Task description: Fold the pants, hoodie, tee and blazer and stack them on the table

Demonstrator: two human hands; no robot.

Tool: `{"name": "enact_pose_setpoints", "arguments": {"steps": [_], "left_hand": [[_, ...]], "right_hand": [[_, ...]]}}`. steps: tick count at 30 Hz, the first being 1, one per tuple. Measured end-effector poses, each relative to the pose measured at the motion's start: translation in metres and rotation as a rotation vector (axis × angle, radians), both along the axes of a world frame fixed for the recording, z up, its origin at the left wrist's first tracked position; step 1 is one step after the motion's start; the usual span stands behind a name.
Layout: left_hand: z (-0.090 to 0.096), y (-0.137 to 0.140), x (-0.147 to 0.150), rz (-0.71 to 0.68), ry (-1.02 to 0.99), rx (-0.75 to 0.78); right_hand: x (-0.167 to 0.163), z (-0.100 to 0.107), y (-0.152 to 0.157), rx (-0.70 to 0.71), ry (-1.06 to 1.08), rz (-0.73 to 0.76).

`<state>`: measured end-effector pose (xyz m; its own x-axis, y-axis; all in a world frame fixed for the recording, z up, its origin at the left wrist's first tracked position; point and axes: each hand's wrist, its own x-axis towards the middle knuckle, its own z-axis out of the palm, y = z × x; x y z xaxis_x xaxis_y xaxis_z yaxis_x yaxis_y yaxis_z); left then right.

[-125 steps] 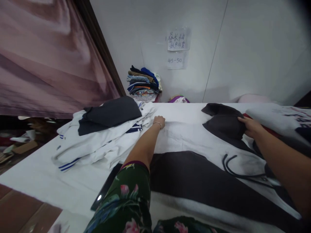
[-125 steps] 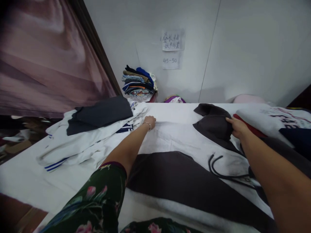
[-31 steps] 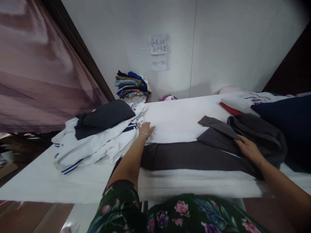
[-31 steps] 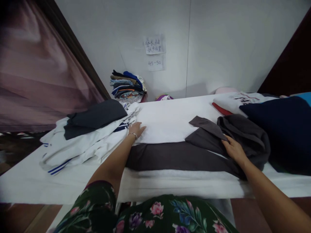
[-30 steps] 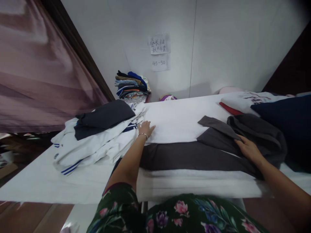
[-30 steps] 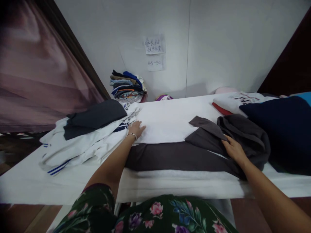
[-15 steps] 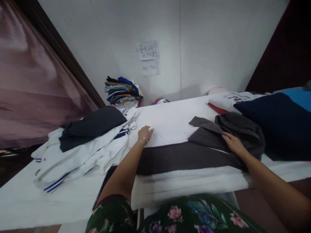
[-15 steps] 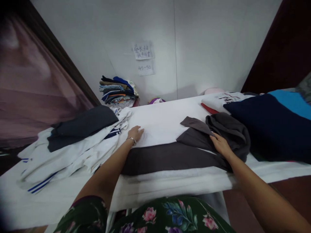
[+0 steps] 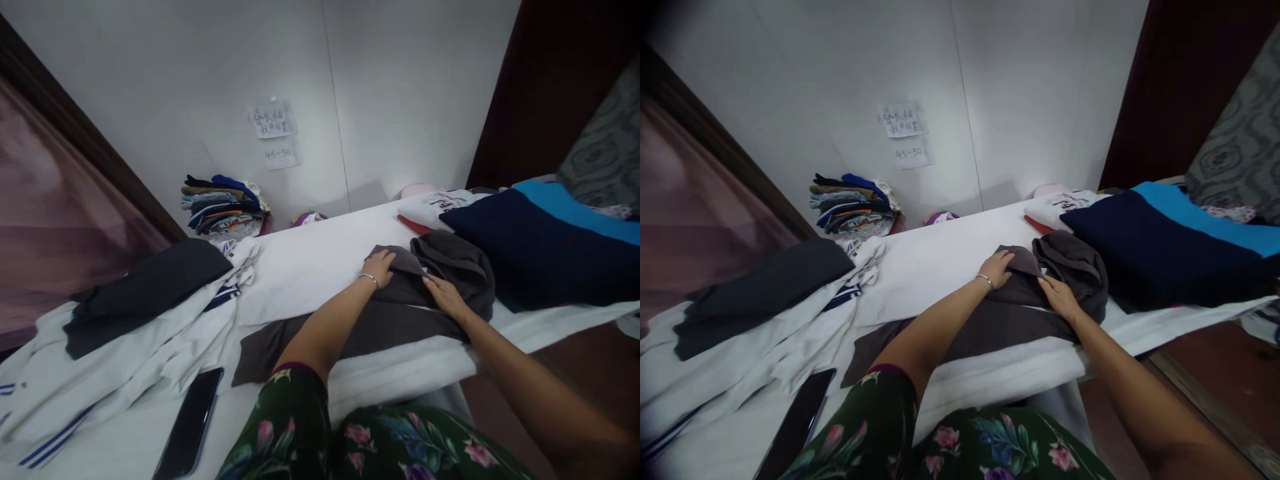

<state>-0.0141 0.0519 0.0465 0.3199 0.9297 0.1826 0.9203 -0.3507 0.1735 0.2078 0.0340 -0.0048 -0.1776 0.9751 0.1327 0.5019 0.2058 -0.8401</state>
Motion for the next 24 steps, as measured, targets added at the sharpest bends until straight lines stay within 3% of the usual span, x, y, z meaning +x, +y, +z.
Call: {"name": "enact_pose_setpoints", "arguments": {"steps": [6, 11, 15, 18, 21, 24], "left_hand": [[0.014, 0.019, 0.016, -0.061, 0.127, 0.072], [0.064, 0.009, 0.002, -0.11, 0.142, 0.192], [0.113, -0.033, -0.016, -0.161, 0.181, 0.286], [0.139, -0.08, -0.027, -0.173, 0.168, 0.271], [0.154, -0.126, -0.035, -0.09, 0.126, 0.135], [0.162, -0.159, -0.04, -0.074, 0.012, -0.096]], "right_hand": [[-0.002, 0.001, -0.005, 0.015, 0.052, 0.088], [0.001, 0.0, -0.012, 0.059, 0.05, 0.14], [0.003, 0.0, -0.015, 0.108, 0.083, 0.204], [0.006, 0.002, -0.013, 0.133, 0.084, 0.268], [0.008, 0.004, -0.002, 0.216, 0.022, 0.37], [0.008, 0.007, 0.018, 0.311, -0.11, 0.485]]}}
